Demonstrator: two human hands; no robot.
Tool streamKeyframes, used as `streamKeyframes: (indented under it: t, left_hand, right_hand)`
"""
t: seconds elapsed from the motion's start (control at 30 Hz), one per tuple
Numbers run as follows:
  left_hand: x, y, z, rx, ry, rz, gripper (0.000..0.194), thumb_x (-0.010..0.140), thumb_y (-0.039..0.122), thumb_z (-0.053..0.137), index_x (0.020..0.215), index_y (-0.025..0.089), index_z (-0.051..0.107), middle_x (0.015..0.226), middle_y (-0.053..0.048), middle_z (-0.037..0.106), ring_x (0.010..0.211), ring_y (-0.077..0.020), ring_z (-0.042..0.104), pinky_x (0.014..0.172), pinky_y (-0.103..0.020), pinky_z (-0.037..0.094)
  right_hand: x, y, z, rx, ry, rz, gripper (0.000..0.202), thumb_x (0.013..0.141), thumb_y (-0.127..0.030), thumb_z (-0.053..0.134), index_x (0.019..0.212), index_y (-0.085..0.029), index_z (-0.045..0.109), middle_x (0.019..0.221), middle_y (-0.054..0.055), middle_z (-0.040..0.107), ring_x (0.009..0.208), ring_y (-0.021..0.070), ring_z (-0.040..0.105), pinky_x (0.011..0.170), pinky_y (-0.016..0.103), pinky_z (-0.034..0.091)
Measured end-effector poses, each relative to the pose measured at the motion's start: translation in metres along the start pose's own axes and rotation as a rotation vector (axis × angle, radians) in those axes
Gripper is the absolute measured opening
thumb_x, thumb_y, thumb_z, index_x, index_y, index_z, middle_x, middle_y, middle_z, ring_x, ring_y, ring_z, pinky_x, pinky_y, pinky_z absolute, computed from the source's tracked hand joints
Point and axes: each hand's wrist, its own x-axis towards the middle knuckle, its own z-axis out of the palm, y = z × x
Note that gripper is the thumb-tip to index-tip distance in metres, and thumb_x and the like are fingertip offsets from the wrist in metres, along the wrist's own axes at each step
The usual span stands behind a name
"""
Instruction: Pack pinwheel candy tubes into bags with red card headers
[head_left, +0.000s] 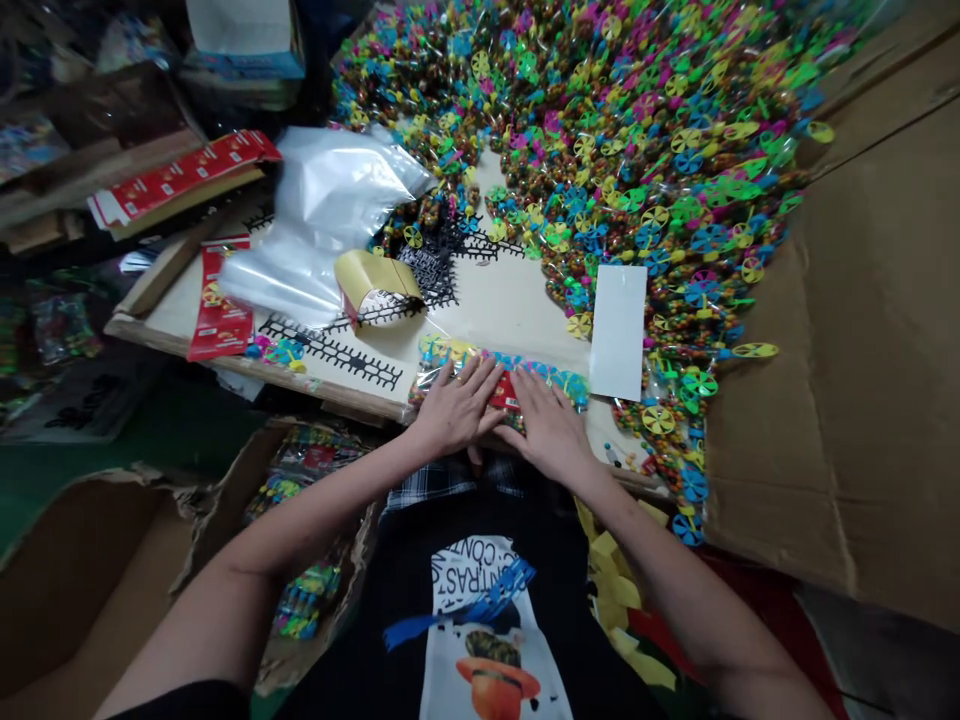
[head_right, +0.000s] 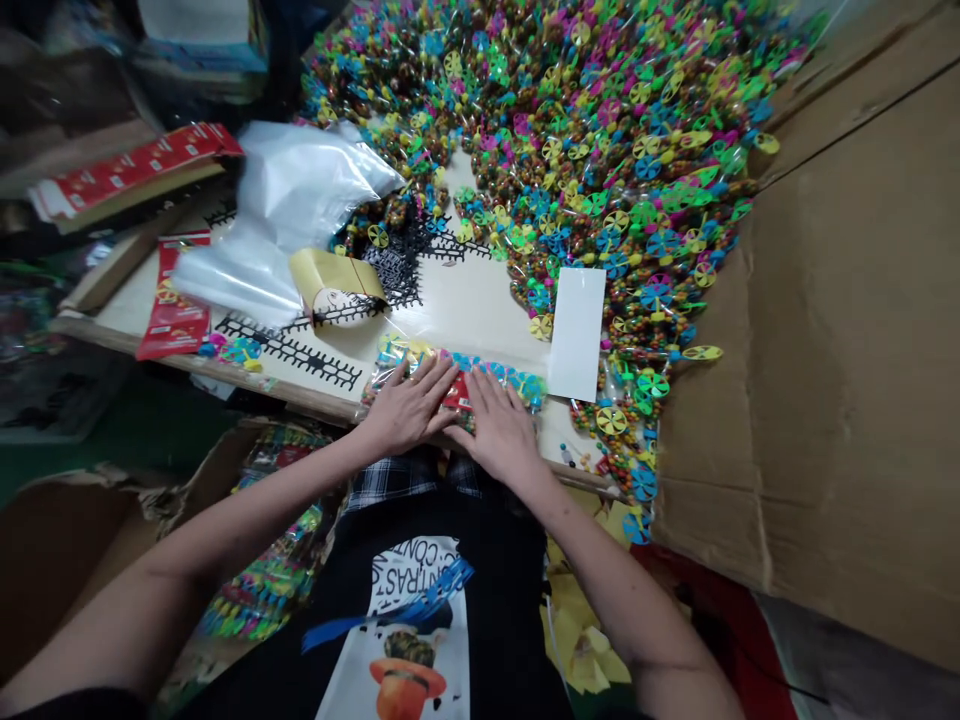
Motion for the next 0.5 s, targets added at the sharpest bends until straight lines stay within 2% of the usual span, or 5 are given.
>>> streamKeyframes:
  t: [0.13,0.23,0.33,0.43,0.5]
  left_hand:
    - [-0.01,-0.003,0.003,0.022,0.0,-0.045,0.064,0.091,0.056,0.032,0.144,0.021,0.032,0.148,-0.008,0.038,0.138,-0.0281,0.032,0.112,-0.05,0.02]
    - [-0.026,-0.008,0.008,-0.019,0.134,-0.182,0.069,0.089,0.059,0.035,0.144,0.017,0.033,0.149,-0.014,0.036,0.138,-0.0315,0.029,0.112,-0.051,0.019]
    - [-0.059,-0.01,0.017,-0.129,0.321,-0.31,0.066,0.089,0.055,0.04,0.141,0.015,0.037,0.149,-0.019,0.033,0.137,-0.0327,0.03,0.11,-0.05,0.024]
    - [-0.1,0.0,0.031,-0.29,0.48,-0.416,0.058,0.09,0.045,0.044,0.14,0.016,0.038,0.144,-0.019,0.038,0.133,-0.0292,0.037,0.108,-0.045,0.032]
    - [-0.124,0.01,0.042,-0.394,0.518,-0.473,0.053,0.09,0.039,0.046,0.138,0.017,0.04,0.139,-0.017,0.043,0.129,-0.0265,0.042,0.106,-0.043,0.036]
  right_hand:
    - [-0.031,0.024,0.002,0.004,0.041,0.148,0.068,0.089,-0.057,0.036,0.143,-0.015,0.034,0.146,0.014,0.037,0.137,0.0279,0.032,0.11,0.048,0.027]
    - [-0.053,0.035,0.005,0.165,0.224,0.308,0.063,0.089,-0.058,0.031,0.135,-0.016,0.044,0.14,0.015,0.045,0.131,0.0283,0.04,0.105,0.049,0.033]
    - [-0.063,0.032,0.01,0.439,0.382,0.56,0.067,0.082,-0.063,0.037,0.128,-0.014,0.049,0.125,0.016,0.056,0.112,0.0269,0.056,0.095,0.045,0.044]
    - [-0.057,0.028,0.012,0.672,0.367,0.799,0.079,0.066,-0.068,0.054,0.121,-0.011,0.052,0.106,0.015,0.063,0.094,0.0252,0.062,0.082,0.041,0.05]
    - [-0.047,0.029,0.008,0.715,0.307,0.796,0.074,0.057,-0.068,0.061,0.107,-0.013,0.058,0.09,0.011,0.065,0.081,0.0238,0.062,0.073,0.038,0.051]
